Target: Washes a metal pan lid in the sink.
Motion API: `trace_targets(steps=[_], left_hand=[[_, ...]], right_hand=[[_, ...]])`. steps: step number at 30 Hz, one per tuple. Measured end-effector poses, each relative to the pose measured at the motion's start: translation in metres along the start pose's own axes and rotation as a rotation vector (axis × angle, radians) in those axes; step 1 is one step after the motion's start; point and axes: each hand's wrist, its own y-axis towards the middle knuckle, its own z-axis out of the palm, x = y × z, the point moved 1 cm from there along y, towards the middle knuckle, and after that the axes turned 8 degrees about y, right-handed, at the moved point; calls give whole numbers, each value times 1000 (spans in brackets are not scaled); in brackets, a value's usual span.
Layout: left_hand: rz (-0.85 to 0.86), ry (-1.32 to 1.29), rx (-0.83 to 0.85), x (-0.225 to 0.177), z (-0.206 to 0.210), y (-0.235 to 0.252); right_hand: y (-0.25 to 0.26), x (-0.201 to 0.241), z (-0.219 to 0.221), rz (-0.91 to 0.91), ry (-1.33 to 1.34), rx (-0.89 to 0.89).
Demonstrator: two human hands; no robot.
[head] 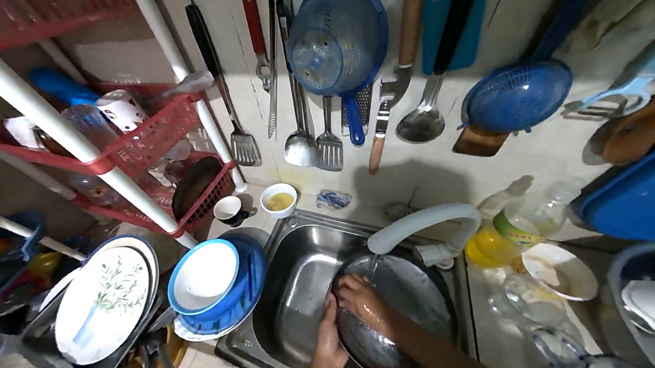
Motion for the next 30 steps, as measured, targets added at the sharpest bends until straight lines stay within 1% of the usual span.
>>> trace_targets(steps=[1, 2, 3, 4, 5, 6, 7, 9, 10, 12, 13, 14, 15, 16, 18, 19, 20, 21, 23, 24, 25, 26, 27, 28, 29, 30], left_hand=[[9, -1, -1, 2, 3, -4], [33, 7, 0, 3, 4, -7], [67, 24, 2, 4, 4, -7], [104, 56, 12, 2, 4, -6], [132, 95, 9, 0, 5, -4], [153, 137, 4, -2, 6, -3], [165, 174, 2, -3, 4, 0], [186, 222, 4, -8, -1, 10], [189, 224, -13, -11, -5, 13], [182, 226, -48, -16, -9, 14], [176, 230, -47, -17, -9, 12], [169, 233, -44, -16, -7, 10], [164, 234, -29, -12, -5, 6], [161, 220, -14, -9, -2, 2], [172, 200, 0, -8, 3, -2], [174, 203, 1, -10, 6, -2], [176, 209, 2, -11, 9, 0], [185, 213, 6, -12, 9, 3], [211, 208, 13, -12, 5, 10], [218, 204, 14, -13, 3, 11], [213, 202, 17, -13, 2, 9], [200, 197, 11, -12, 1, 3], [192, 189, 4, -11, 1, -3], [198, 184, -11, -11, 1, -9], [213, 182, -25, -12, 2, -13], [228, 188, -33, -13, 3, -15]], right_hand=[[11, -6, -5, 74, -93, -86], [21, -10, -12, 223, -151, -134], [30, -15, -21, 400, -159, -176], [35, -20, -27, 524, -144, -222], [35, -21, -29, 555, -136, -250], [31, -19, -24, 534, -112, -228], [23, -13, -13, 442, -93, -194], [6, 6, 15, 184, -35, -190], [-5, 15, 27, 110, 34, -155], [-21, 21, 37, 15, 151, -87], [-23, 16, 36, -25, 181, -87], [-19, 7, 34, -60, 184, -129], [-11, -3, 27, -51, 161, -181], [1, -11, 17, 19, 115, -221], [22, -20, -8, 283, 21, -247], [29, -20, -14, 385, 5, -264], [30, -14, -13, 421, 10, -280], [28, -5, -4, 372, 22, -314], [20, 8, 23, 160, 55, -406], [20, 7, 31, 84, 66, -443], [22, 2, 29, 90, 66, -437], [27, -4, 19, 193, 58, -392], [34, -11, 4, 339, 36, -371], [42, -21, -10, 493, 12, -393], [48, -28, -18, 596, 5, -477], [53, -29, -22, 643, 17, -558]])
